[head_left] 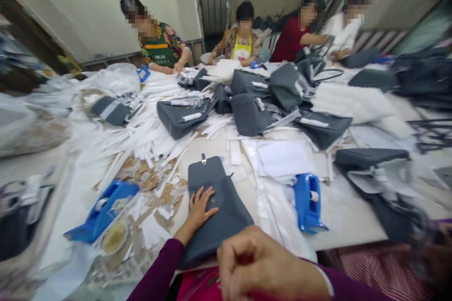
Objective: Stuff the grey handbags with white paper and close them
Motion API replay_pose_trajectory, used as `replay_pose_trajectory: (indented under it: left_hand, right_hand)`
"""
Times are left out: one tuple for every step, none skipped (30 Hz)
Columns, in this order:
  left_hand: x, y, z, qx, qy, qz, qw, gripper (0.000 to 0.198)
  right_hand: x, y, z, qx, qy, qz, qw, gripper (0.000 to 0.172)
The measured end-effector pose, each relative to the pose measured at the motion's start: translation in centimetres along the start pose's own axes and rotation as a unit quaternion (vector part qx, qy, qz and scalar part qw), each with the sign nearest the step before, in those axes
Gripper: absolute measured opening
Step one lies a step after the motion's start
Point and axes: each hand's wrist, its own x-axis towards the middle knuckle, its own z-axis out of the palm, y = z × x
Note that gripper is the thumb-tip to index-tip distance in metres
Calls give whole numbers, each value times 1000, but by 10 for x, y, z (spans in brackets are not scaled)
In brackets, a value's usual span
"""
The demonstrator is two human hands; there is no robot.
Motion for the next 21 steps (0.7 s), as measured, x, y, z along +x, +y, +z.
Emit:
replay_pose_trajectory:
  left_hand:
    - [1,-2,2,9,8,-2,1000,57]
    - [3,-4,4,16,15,-2,1000,55]
    - [4,-6,6,20,20,-3,1000,54]
    - [6,-7,7,23,22,-1,999,54]
    - [7,-8,8,26,23,1,999,53]
    - [7,-8,8,27,22,3,999,53]
    - [8,-8,7,28,20,4,999,52]
    - [7,-7,6,28,19,5,999,52]
    - [7,-7,5,26,17,4,1000,52]
    - [7,-5,4,23,16,1,1000,52]
    - [6,-4,3,19,16,-2,1000,51]
    - [5,-3,1,14,15,-5,1000,51]
    - [3,-2,0,8,13,-8,1000,52]
    - [1,-1,-2,1,10,-10,1000,52]
    - [-1,0,-4,-7,5,-10,1000,54]
    - [-3,1,-6,-17,0,-12,1000,56]
    - [-6,2,-7,-26,-6,-11,1000,59]
    - [-7,3,-9,-35,-11,-8,999,62]
    - [-9,4,-11,-44,-11,-9,999,63]
    - [-10,4,-12,-52,-11,-14,999,64]
    - [-10,4,-13,-59,-14,-18,998,66]
  right_hand:
    - [8,19,-11,-1,32,11,999,34]
    - [15,38,-22,-9,76,8,997,33]
    - [22,56,-34,-16,115,-2,993,32]
    - [26,72,-47,-18,158,-14,987,32]
    - [30,86,-59,-23,189,-22,981,32]
    - [33,98,-71,-38,218,-26,975,33]
    - [34,106,-83,-70,249,-29,966,35]
    - [34,110,-96,-119,286,-31,950,36]
    - [33,111,-110,-184,328,-36,926,35]
    - [31,110,-126,-258,372,-47,890,31]
    - [27,107,-144,-332,414,-62,845,24]
    - [21,102,-164,-397,446,-81,798,16]
    - [13,97,-186,-445,464,-105,759,17]
    - [5,92,-209,-479,488,-118,720,24]
    - [-3,88,-235,-508,500,-116,691,29]
    - [-10,85,-262,-533,505,-110,670,33]
    - [-15,83,-290,-550,514,-100,651,37]
    - [-18,83,-318,-567,512,-88,639,41]
    - [-17,82,-346,-581,511,-84,628,44]
    - [-13,82,-372,-595,505,-75,621,46]
    - [-7,82,-394,-611,495,-62,615,46]
